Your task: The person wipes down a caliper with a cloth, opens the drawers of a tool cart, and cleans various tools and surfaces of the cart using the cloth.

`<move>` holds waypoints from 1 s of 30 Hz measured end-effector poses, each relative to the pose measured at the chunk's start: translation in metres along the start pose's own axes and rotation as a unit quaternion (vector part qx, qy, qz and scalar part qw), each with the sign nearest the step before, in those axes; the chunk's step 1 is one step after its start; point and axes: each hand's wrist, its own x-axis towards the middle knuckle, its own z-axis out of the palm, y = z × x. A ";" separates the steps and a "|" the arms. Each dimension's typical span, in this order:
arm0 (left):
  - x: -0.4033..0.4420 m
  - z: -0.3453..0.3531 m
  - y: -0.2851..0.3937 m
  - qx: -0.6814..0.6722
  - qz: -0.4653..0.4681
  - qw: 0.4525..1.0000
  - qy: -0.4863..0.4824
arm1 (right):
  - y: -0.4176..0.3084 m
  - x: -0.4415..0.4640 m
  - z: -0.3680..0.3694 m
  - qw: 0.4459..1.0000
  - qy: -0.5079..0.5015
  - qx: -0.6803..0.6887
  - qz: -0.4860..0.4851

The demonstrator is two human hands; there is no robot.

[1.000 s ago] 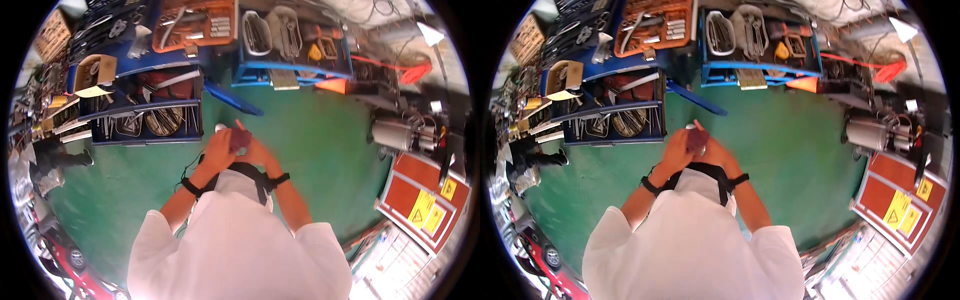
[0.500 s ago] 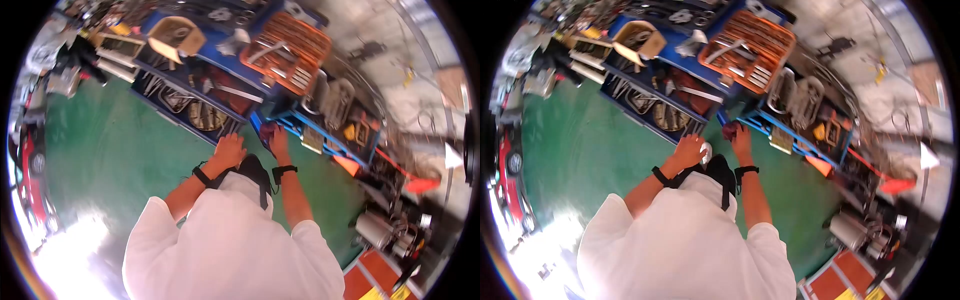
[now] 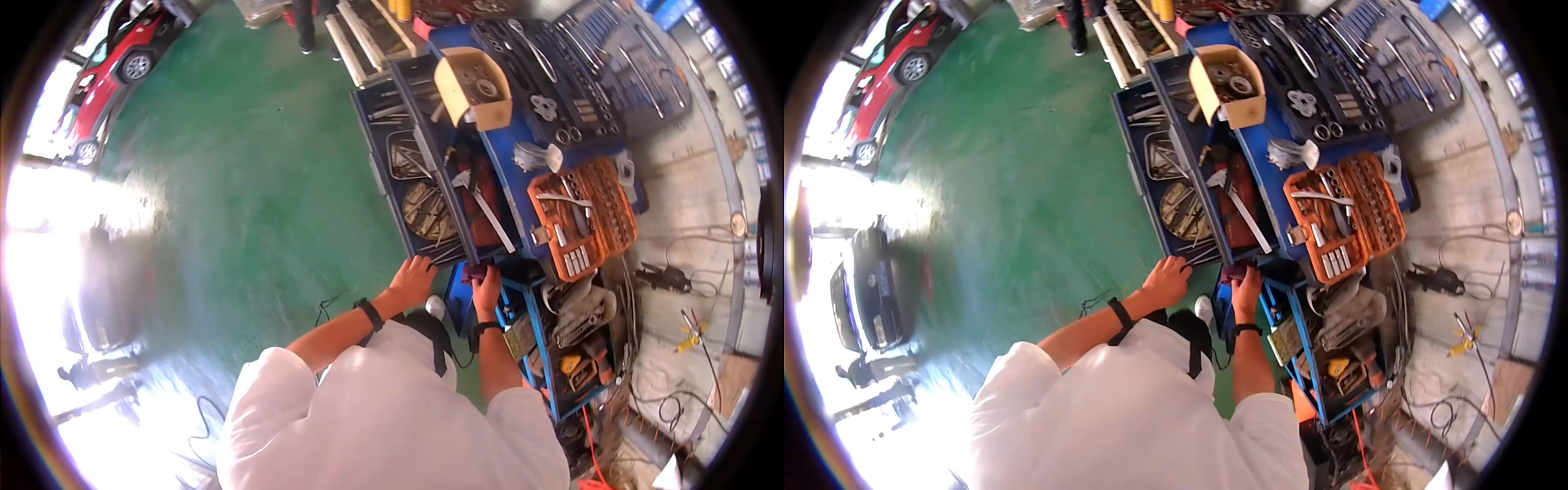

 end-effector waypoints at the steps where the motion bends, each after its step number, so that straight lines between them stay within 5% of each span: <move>1: -0.003 0.002 0.004 -0.011 -0.022 1.000 0.009 | 0.003 -0.002 0.000 0.999 -0.001 -0.035 -0.026; 8: -0.020 0.014 0.049 -0.061 -0.118 0.990 0.058 | 0.016 -0.015 -0.009 0.995 -0.095 -0.004 0.039; 10: -0.026 0.023 0.064 -0.109 -0.125 0.984 0.069 | 0.018 -0.025 -0.016 0.991 -0.131 -0.014 0.007; 13: -0.048 0.029 0.089 -0.170 -0.104 0.978 -0.062 | 0.017 -0.044 -0.031 0.983 -0.180 0.002 -0.026; 18: -0.074 0.026 0.102 -0.211 -0.112 0.970 -0.045 | 0.020 -0.015 -0.054 0.944 -0.291 -0.014 -0.153; 20: -0.089 0.013 0.104 -0.271 -0.195 0.943 -0.016 | 0.019 0.009 -0.061 0.911 -0.344 -0.040 -0.225; 26: -0.114 0.061 0.094 -0.294 -0.252 0.922 0.031 | 0.027 0.031 -0.029 0.933 -0.271 -0.056 -0.229; 30: -0.106 0.081 0.095 -0.309 -0.243 0.919 0.014 | 0.009 0.016 -0.019 0.948 -0.265 -0.101 -0.141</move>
